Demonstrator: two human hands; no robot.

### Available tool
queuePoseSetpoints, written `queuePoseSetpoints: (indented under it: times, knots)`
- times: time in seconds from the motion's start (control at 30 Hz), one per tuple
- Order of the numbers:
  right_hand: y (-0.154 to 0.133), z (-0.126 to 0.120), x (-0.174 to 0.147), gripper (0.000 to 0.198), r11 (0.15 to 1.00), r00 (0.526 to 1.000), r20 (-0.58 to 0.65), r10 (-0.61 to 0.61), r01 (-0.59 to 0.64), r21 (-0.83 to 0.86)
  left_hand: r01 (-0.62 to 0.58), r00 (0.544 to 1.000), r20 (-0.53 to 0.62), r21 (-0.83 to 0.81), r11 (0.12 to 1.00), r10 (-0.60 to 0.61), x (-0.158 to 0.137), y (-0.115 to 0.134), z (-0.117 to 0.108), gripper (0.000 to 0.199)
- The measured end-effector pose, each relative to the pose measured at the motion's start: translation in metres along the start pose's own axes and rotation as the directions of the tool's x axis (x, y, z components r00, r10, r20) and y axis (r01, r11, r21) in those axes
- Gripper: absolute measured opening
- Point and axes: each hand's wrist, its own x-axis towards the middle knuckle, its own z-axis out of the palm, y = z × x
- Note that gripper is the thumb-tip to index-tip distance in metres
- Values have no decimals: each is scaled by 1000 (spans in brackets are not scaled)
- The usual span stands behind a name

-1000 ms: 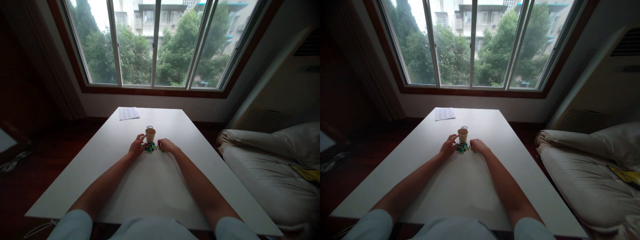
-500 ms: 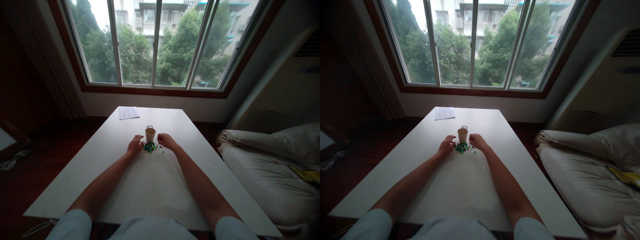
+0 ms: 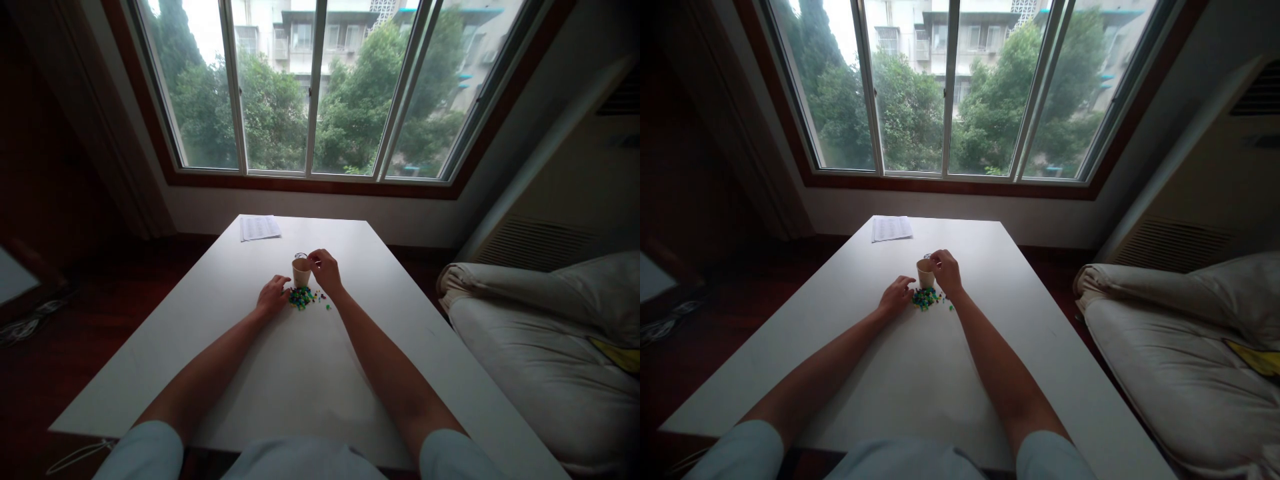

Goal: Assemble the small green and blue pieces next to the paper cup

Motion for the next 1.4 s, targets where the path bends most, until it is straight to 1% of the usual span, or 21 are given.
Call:
queuePoseSetpoints:
  times: [0.1,0.2,0.3,0.4,0.47,0.53,0.57,0.67,0.7,0.77,0.87,0.93,1.07,1.23,1.4]
  knots:
    - [3,2,1,19,997,1000,12,9,-10,71,2,1000,0,4,1000,-2,0,-1,1,37]
    - [8,-2,3,21,998,1000,-4,10,-10,68,1,1000,1,1,1000,-1,0,-1,1,36]
    - [15,-8,5,23,999,999,4,37,-37,-35,13,1000,7,-5,1000,-13,0,-2,1,37]
    - [26,-14,5,25,970,989,83,122,-101,-220,20,1000,6,-6,1000,-20,0,-3,1,37]
    - [35,-17,4,23,921,958,189,215,-134,-366,12,1000,2,-5,1000,-12,0,-4,2,36]
    - [43,-17,1,18,866,893,326,310,-124,-484,4,1000,-2,-4,1000,-4,0,-5,3,35]
    - [47,-16,0,16,854,859,390,331,-97,-511,3,1000,-2,-4,1000,-3,0,-5,3,35]
    - [54,-11,-5,15,862,778,530,336,-28,-506,9,1000,2,-4,1000,-9,0,-5,3,36]
    - [56,-8,-6,15,866,762,553,336,-20,-499,10,1000,4,-5,1000,-10,0,-4,2,37]
    - [59,-4,-8,15,870,747,573,338,-16,-492,6,1000,5,-7,1000,-6,0,-4,2,37]
    - [60,1,-10,18,877,749,581,318,1,-481,1,1000,3,-5,1000,-1,1,-4,3,36]
    - [60,3,-11,17,876,758,586,288,39,-480,-1,1000,-2,-3,1000,1,1,-4,3,35]
    - [57,7,-14,13,847,780,570,258,101,-522,-7,1000,5,0,1000,7,2,-4,4,36]
    - [54,9,-16,14,830,783,552,285,86,-551,-9,1000,5,9,1000,9,2,-3,2,35]
    - [55,9,-17,16,826,797,537,275,90,-556,-29,1000,-6,11,1000,29,2,-5,3,34]
